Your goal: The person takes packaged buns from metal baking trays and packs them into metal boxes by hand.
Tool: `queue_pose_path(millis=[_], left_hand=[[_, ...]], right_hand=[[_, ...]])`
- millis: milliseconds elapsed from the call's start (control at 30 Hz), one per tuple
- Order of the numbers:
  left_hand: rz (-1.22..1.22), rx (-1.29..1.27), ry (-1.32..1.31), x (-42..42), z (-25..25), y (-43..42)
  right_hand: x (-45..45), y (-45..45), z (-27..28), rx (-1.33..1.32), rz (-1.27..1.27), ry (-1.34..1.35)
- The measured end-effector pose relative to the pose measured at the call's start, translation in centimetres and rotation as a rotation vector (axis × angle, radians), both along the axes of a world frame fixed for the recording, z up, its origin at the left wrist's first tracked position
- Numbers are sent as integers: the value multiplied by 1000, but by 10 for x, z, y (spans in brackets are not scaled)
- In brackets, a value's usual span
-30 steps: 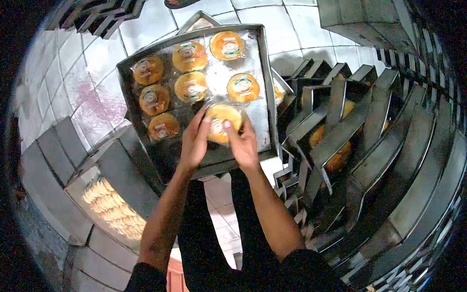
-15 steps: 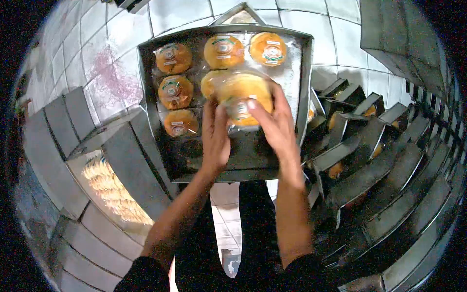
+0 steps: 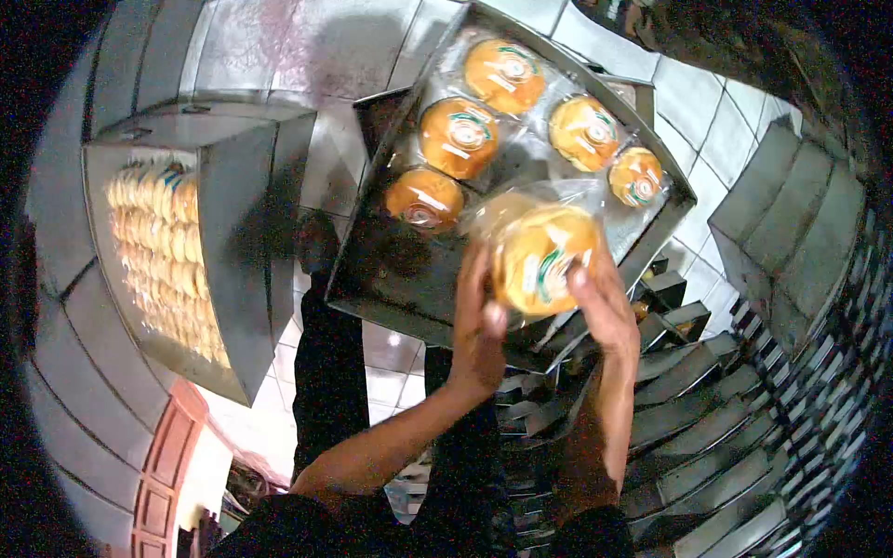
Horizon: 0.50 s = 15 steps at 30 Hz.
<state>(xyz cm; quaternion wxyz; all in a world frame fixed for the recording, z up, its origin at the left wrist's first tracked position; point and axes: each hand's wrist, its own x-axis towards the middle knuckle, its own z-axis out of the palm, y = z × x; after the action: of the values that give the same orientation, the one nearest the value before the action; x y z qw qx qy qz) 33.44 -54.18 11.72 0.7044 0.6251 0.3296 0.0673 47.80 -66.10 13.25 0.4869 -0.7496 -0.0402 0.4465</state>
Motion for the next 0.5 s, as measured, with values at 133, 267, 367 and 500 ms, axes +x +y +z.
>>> queue_pose_path(millis=[133, 267, 367, 500], left_hand=[[341, -176, -53, -27, -25, 18], [465, -378, 0, -31, -60, 34], [338, -434, -194, -33, -66, 61], [335, -422, -223, -48, 1, 87]], right_hand=[[9, 85, -4, 184, 269, 175], [22, 130, -47, 95, 432, 113], [2, 139, -34, -46, 285, 70], [-31, 122, 7, -61, 49, 153]])
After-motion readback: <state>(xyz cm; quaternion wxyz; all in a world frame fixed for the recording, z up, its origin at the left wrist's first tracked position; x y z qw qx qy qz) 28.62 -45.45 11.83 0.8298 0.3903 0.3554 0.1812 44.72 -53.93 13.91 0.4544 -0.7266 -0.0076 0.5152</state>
